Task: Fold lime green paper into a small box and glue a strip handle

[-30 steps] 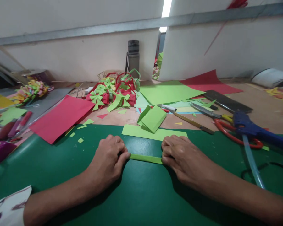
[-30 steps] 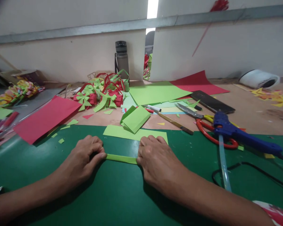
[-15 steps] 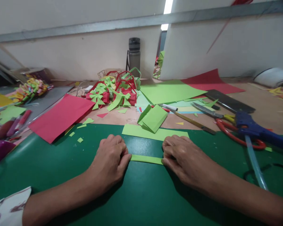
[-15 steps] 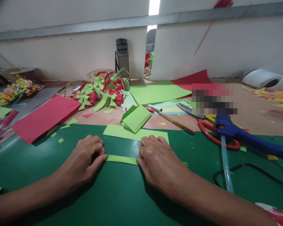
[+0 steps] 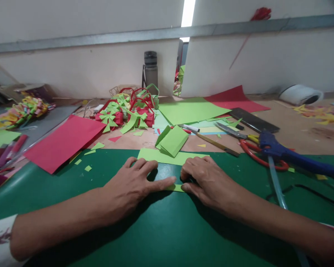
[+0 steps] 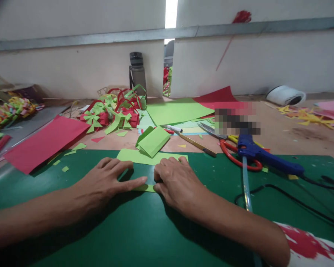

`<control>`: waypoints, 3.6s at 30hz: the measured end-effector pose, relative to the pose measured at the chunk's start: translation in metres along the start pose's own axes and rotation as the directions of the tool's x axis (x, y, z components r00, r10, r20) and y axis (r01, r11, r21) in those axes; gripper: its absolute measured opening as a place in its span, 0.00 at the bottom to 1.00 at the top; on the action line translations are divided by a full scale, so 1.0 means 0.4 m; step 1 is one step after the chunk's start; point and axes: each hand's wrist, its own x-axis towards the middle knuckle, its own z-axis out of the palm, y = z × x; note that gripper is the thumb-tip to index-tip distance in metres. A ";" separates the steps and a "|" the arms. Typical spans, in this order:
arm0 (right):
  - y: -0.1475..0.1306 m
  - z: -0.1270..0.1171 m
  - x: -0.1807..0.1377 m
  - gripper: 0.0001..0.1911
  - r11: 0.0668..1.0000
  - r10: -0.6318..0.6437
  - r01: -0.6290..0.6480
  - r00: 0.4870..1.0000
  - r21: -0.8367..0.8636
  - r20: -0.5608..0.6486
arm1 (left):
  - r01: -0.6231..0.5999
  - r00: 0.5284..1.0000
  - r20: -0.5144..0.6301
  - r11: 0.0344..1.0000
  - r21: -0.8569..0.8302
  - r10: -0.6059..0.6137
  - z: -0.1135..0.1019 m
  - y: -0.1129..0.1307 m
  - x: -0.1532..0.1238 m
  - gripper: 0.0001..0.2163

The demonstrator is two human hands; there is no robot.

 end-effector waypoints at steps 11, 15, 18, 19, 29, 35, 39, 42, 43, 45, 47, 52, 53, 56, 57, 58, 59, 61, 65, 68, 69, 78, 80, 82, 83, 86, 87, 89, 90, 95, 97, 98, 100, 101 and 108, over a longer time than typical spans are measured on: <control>0.002 0.004 -0.003 0.04 1.000 -0.018 0.018 1.000 -0.016 -0.007 | -0.167 0.985 0.051 0.983 0.082 0.163 -0.021 -0.013 0.007 0.25; 0.003 0.003 -0.002 0.04 1.000 -0.015 0.015 1.000 -0.018 -0.005 | -0.116 0.991 0.081 0.991 0.067 0.110 -0.017 -0.039 -0.041 0.26; 0.010 0.007 -0.001 0.04 0.999 -0.036 0.036 0.999 -0.005 -0.016 | -0.057 0.995 0.082 0.994 0.089 0.049 -0.005 -0.065 -0.100 0.29; 0.012 0.008 -0.001 0.04 0.999 -0.041 0.041 0.999 0.001 -0.023 | -0.040 0.997 0.070 0.995 0.095 0.034 0.000 -0.071 -0.119 0.29; -0.002 0.011 -0.012 0.02 0.999 -0.026 0.029 0.993 0.027 -0.112 | -0.024 0.973 -0.222 0.989 0.145 0.056 -0.009 0.067 -0.050 0.13; 0.006 0.017 -0.020 0.02 0.997 -0.077 0.071 0.986 -0.043 -0.149 | -0.042 0.997 -0.044 0.961 0.272 0.056 -0.027 0.116 0.059 0.06; 0.013 0.019 -0.021 0.02 0.985 -0.137 0.116 0.975 -0.130 -0.173 | -0.025 0.994 -0.095 0.970 0.241 0.049 -0.016 0.110 0.064 0.05; 0.010 0.024 -0.028 0.06 0.962 -0.204 0.162 0.961 -0.219 -0.187 | 0.038 0.992 -0.128 0.989 0.144 -0.020 -0.008 0.099 0.058 0.04; 0.009 0.027 -0.032 0.08 0.944 -0.244 0.187 0.950 -0.271 -0.194 | 0.074 0.989 -0.136 0.993 0.096 -0.060 -0.006 0.093 0.057 0.05; 0.007 0.033 -0.038 0.12 0.882 -0.351 0.243 0.910 -0.404 -0.221 | 0.143 0.979 -0.147 0.990 0.004 -0.141 -0.003 0.083 0.055 0.06; 0.007 0.038 -0.043 0.13 0.806 -0.444 0.267 0.863 -0.529 -0.240 | 0.186 0.969 -0.153 0.981 -0.053 -0.192 -0.001 0.075 0.054 0.07; 0.006 0.037 -0.048 0.15 0.785 -0.442 0.218 0.853 -0.580 -0.278 | 0.201 0.955 -0.193 0.970 -0.134 -0.225 -0.001 0.086 0.058 0.09; 0.004 0.035 -0.049 0.14 0.792 -0.434 0.213 0.856 -0.573 -0.282 | 0.185 0.952 -0.213 0.968 -0.169 -0.220 0.000 0.092 0.062 0.08; -0.006 0.028 -0.053 0.12 0.808 -0.421 0.219 0.864 -0.547 -0.276 | 0.118 0.943 -0.275 0.959 -0.258 -0.189 0.008 0.101 0.077 0.07; -0.009 0.026 -0.055 0.12 0.811 -0.420 0.224 0.865 -0.540 -0.273 | 0.104 0.941 -0.285 0.958 -0.268 -0.182 0.013 0.102 0.083 0.07; -0.011 0.024 -0.056 0.11 0.815 -0.419 0.227 0.867 -0.532 -0.271 | 0.099 0.941 -0.289 0.959 -0.265 -0.177 0.017 0.102 0.087 0.08; -0.013 0.022 -0.058 0.12 0.820 -0.415 0.228 0.869 -0.525 -0.271 | 0.097 0.940 -0.294 0.961 -0.260 -0.174 0.021 0.102 0.091 0.08; -0.015 0.019 -0.061 0.12 0.830 -0.401 0.221 0.875 -0.512 -0.272 | 0.092 0.935 -0.310 0.964 -0.251 -0.170 0.025 0.102 0.093 0.09; -0.021 0.013 -0.063 0.12 0.839 -0.392 0.223 0.881 -0.496 -0.266 | 0.065 0.920 -0.362 0.970 -0.235 -0.149 0.017 0.108 0.087 0.09; -0.026 0.008 -0.061 0.12 0.837 -0.412 0.238 0.867 -0.492 -0.282 | 0.000 0.888 -0.450 0.977 -0.211 -0.097 0.003 0.107 0.080 0.10; -0.026 0.006 -0.060 0.13 0.836 -0.418 0.238 0.860 -0.493 -0.292 | -0.023 0.874 -0.480 0.978 -0.207 -0.081 -0.001 0.104 0.077 0.11; 0.014 -0.027 -0.059 0.14 0.848 -0.363 0.153 0.865 -0.508 -0.345 | -0.017 0.830 -0.541 0.962 -0.271 -0.138 0.006 -0.011 0.017 0.11; 0.023 -0.044 -0.059 0.15 0.852 -0.342 0.122 0.866 -0.508 -0.364 | 0.073 0.820 -0.531 0.960 -0.270 -0.212 0.001 -0.058 -0.002 0.11; 0.027 -0.061 -0.057 0.16 0.861 -0.305 0.082 0.872 -0.501 -0.382 | 0.227 0.743 -0.575 0.937 -0.266 -0.343 -0.016 -0.093 -0.015 0.11; 0.027 -0.067 -0.056 0.16 0.866 -0.284 0.063 0.878 -0.495 -0.385 | 0.268 0.708 -0.592 0.922 -0.278 -0.385 -0.030 -0.100 -0.018 0.10; 0.019 -0.069 -0.050 0.16 0.880 -0.235 0.044 0.905 -0.474 -0.354 | 0.267 0.641 -0.610 0.880 -0.392 -0.466 -0.069 -0.062 -0.006 0.08; 0.015 -0.064 -0.049 0.16 0.881 -0.231 0.051 0.914 -0.470 -0.334 | 0.173 0.676 -0.607 0.890 -0.421 -0.418 -0.076 -0.033 0.006 0.10; 0.005 -0.047 -0.049 0.15 0.882 -0.242 0.079 0.922 -0.464 -0.303 | -0.024 0.737 -0.629 0.922 -0.387 -0.246 -0.073 0.032 0.038 0.14; 0.000 -0.037 -0.049 0.14 0.884 -0.256 0.098 0.920 -0.458 -0.296 | -0.058 0.775 -0.600 0.924 -0.377 -0.196 -0.064 0.061 0.057 0.16; -0.015 -0.008 -0.057 0.13 0.878 -0.340 0.179 0.886 -0.444 -0.314 | 0.067 0.937 -0.310 0.953 -0.295 -0.162 -0.008 0.113 0.117 0.08; -0.013 -0.010 -0.059 0.14 0.863 -0.357 0.184 0.881 -0.471 -0.311 | 0.080 0.944 -0.290 0.961 -0.266 -0.158 -0.001 0.105 0.117 0.09; -0.011 -0.012 -0.060 0.14 0.857 -0.361 0.181 0.879 -0.483 -0.311 | 0.081 0.942 -0.295 0.963 -0.258 -0.159 -0.002 0.100 0.113 0.09; -0.002 -0.018 -0.062 0.14 0.852 -0.359 0.171 0.878 -0.495 -0.315 | 0.092 0.940 -0.299 0.967 -0.236 -0.162 -0.006 0.090 0.100 0.10; 0.003 -0.021 -0.063 0.14 0.854 -0.354 0.168 0.881 -0.493 -0.314 | 0.096 0.940 -0.299 0.969 -0.226 -0.163 -0.008 0.085 0.094 0.10; 0.022 -0.041 -0.065 0.13 0.875 -0.301 0.152 0.914 -0.459 -0.271 | 0.099 0.936 -0.307 0.965 -0.243 -0.173 -0.014 0.049 0.052 0.12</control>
